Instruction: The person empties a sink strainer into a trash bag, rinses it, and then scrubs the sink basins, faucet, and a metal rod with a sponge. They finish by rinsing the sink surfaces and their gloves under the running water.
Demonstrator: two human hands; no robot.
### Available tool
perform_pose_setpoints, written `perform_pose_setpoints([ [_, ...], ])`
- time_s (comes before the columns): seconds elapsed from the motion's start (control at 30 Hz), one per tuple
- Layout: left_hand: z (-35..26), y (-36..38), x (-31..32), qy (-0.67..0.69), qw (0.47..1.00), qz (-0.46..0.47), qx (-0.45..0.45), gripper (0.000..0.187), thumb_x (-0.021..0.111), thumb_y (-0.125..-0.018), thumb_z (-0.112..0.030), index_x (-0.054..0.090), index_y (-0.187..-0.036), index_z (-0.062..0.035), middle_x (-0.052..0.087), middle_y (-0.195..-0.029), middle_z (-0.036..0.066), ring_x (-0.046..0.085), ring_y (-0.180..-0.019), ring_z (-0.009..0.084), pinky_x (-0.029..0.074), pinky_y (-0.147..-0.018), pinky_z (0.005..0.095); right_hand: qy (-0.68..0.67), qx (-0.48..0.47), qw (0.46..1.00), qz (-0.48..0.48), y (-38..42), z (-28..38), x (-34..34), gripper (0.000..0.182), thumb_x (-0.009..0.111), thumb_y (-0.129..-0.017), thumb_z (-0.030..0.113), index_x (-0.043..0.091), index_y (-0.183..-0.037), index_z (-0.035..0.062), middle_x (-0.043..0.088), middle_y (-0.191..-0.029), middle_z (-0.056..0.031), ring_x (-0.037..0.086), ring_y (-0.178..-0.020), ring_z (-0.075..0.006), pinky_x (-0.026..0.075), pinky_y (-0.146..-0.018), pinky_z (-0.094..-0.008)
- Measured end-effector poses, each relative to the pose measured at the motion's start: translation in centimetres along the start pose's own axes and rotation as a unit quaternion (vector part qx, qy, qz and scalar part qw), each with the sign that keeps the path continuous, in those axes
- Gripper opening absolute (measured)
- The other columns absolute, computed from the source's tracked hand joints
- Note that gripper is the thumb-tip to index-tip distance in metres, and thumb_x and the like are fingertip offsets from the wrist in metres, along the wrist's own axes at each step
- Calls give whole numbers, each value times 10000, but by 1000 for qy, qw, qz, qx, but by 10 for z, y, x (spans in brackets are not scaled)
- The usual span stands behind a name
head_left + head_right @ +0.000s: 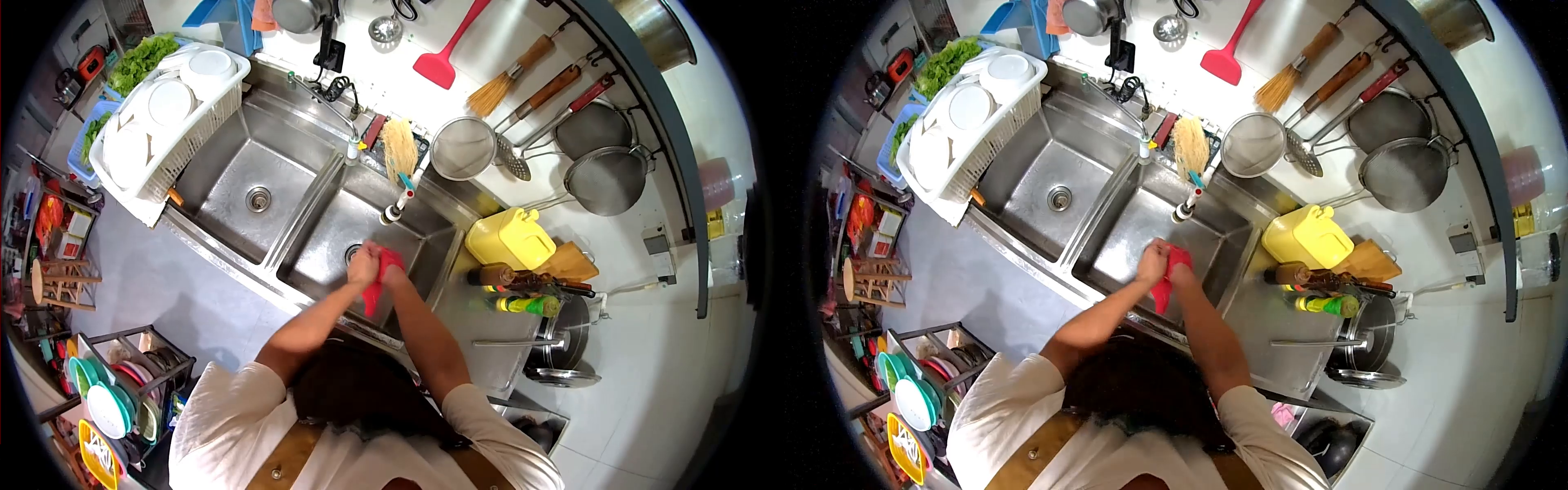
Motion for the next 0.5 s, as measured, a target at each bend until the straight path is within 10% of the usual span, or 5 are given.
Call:
perform_pose_setpoints([
  [0.07,-8,-6,-16,-54,998,-14,0,226,508,-893,-277,563,-997,-83,631,-932,204,586,-905,398,456,-770,445,43,-7,999,18,19,13,10,233,444,-930,198,567,-1088,79,601,-1068,-55,556,-936,-189,450,-838,-301],
  [0.13,-1,-18,-24,-78,997,-2,8,250,459,-898,-303,540,-1027,-106,626,-962,207,581,-940,401,454,-780,489,-177,-7,948,266,37,37,57,235,440,-931,185,559,-1082,48,597,-1087,-65,558,-986,-190,452,-859,-315],
  [0.5,28,-75,-80,-170,976,-130,-37,180,538,-833,-291,580,-937,-150,649,-901,148,610,-900,358,479,-750,466,-151,61,986,41,103,61,-54,187,567,-861,145,561,-993,13,620,-912,-86,633,-815,-190,549,-701,-341],
])
Point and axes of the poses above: each hand's wrist, its own y-axis away from the middle knuckle, its own x-axis out of the palm, z = x × y, the point moved 7 cm from there along -y, towards the middle knuckle
